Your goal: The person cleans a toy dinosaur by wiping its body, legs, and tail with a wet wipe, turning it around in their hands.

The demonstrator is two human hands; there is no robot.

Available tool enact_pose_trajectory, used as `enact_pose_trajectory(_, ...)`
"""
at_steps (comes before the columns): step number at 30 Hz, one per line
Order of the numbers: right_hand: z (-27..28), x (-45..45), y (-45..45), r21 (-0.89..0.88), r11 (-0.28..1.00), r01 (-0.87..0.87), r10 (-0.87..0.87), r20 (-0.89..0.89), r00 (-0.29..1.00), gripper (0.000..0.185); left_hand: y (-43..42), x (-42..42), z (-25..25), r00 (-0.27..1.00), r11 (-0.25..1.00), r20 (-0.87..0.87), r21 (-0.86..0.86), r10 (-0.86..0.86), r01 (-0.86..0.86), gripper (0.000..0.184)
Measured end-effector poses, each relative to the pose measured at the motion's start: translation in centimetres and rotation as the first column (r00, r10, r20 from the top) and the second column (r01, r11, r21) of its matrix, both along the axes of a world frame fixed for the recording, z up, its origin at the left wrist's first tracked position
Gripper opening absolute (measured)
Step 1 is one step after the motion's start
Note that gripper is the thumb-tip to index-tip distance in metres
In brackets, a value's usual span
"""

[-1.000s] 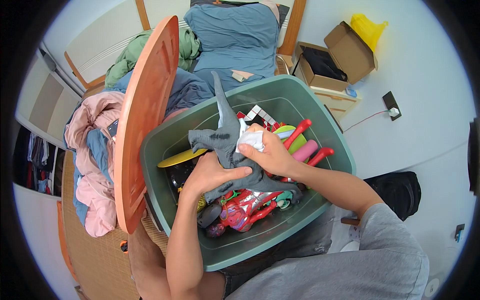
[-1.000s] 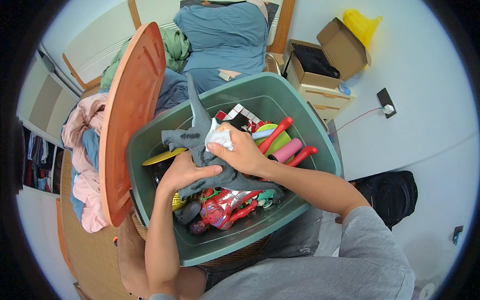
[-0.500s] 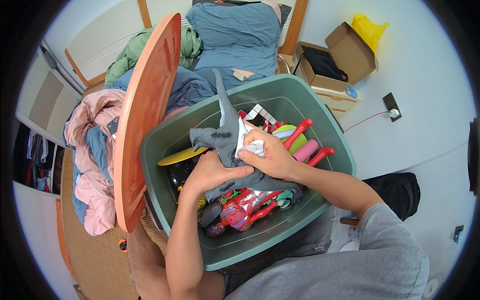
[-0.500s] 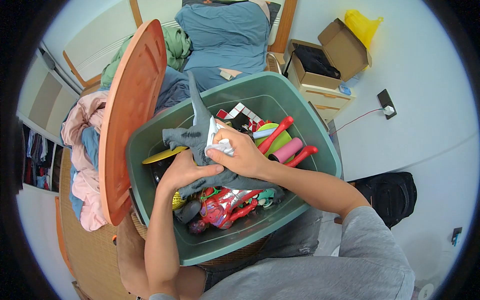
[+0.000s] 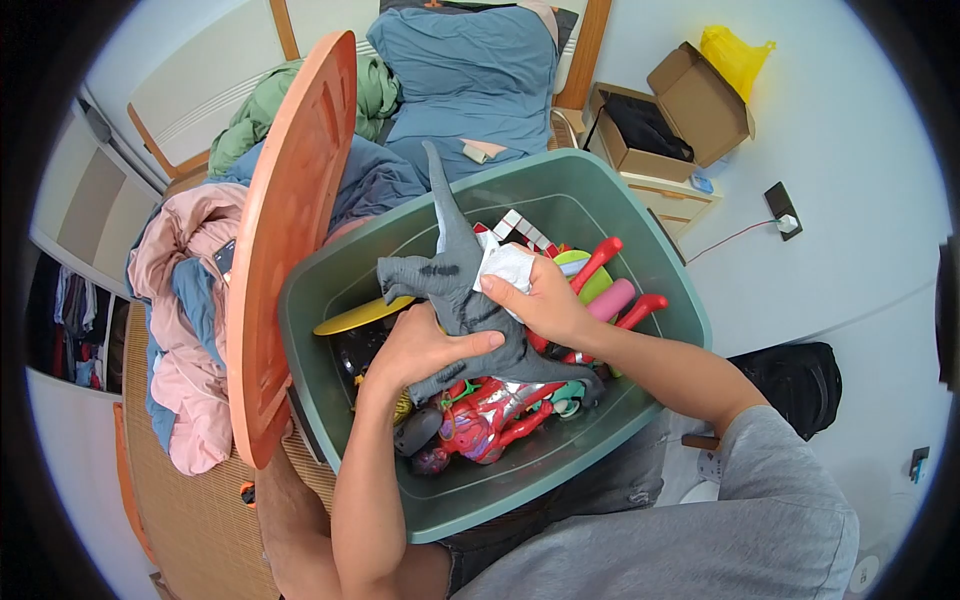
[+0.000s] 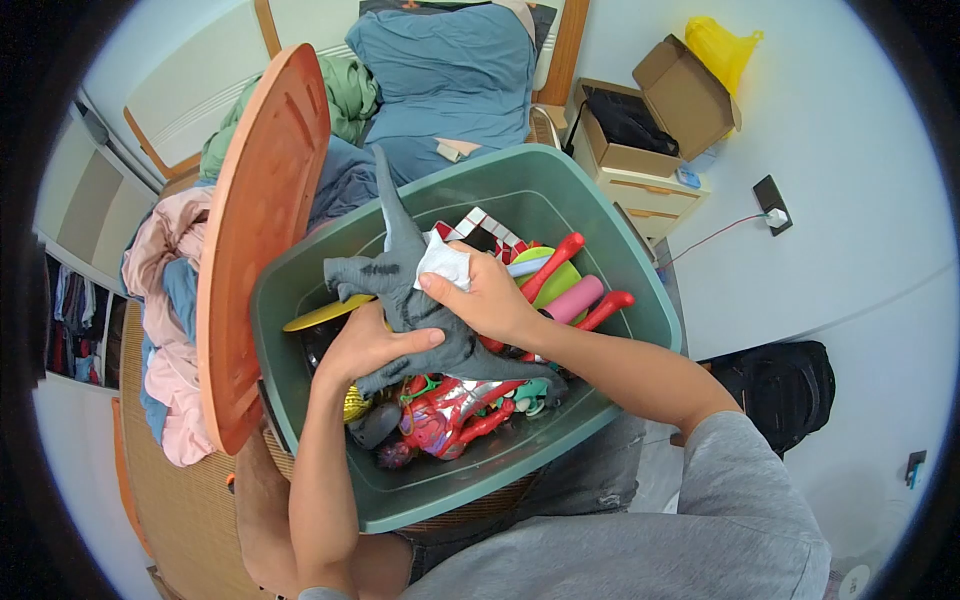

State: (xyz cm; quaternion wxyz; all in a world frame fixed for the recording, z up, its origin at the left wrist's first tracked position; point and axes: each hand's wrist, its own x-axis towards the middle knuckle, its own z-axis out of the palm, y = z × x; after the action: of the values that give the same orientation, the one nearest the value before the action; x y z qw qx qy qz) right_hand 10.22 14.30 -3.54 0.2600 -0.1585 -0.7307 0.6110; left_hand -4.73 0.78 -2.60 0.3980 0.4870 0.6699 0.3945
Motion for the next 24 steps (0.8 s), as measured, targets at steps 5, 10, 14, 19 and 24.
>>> enact_pose_trajectory(5, -0.1, 0.3, -0.4, -0.009, 1.0, -0.03, 0.03, -0.002, 1.0, 0.018, -0.2, 0.1, 0.7, 1.0, 1.0, 0.008, -0.023, -0.006, 0.006, 0.083)
enact_pose_trajectory(10, 0.0, 0.3, -0.6, 0.395, 0.918, -0.002, 0.067, -0.15, 0.986, 0.016, -0.2, 0.2, 1.6, 0.999, 0.997, 0.034, -0.069, -0.018, 0.021, 0.076)
enact_pose_trajectory(14, 0.2, 0.5, -0.8, 0.303, 0.951, -0.057, 0.083, -0.072, 0.994, 0.017, -0.2, 0.2, 1.7, 0.999, 0.996, 0.047, -0.091, -0.022, 0.026, 0.076)
enact_pose_trajectory(19, -0.2, 0.2, -0.5, 0.081, 0.997, -0.016, 0.018, -0.03, 0.999, 0.018, -0.1, 0.1, 0.7, 0.999, 0.999, 0.032, -0.048, -0.012, 0.013, 0.083)
enact_pose_trajectory(24, 0.2, -0.1, -0.1, -0.211, 0.977, -0.006, -0.003, -0.043, 0.999, 0.025, 0.0, -0.1, 0.2, 1.0, 1.0, 0.01, -0.013, -0.003, 0.003, 0.095)
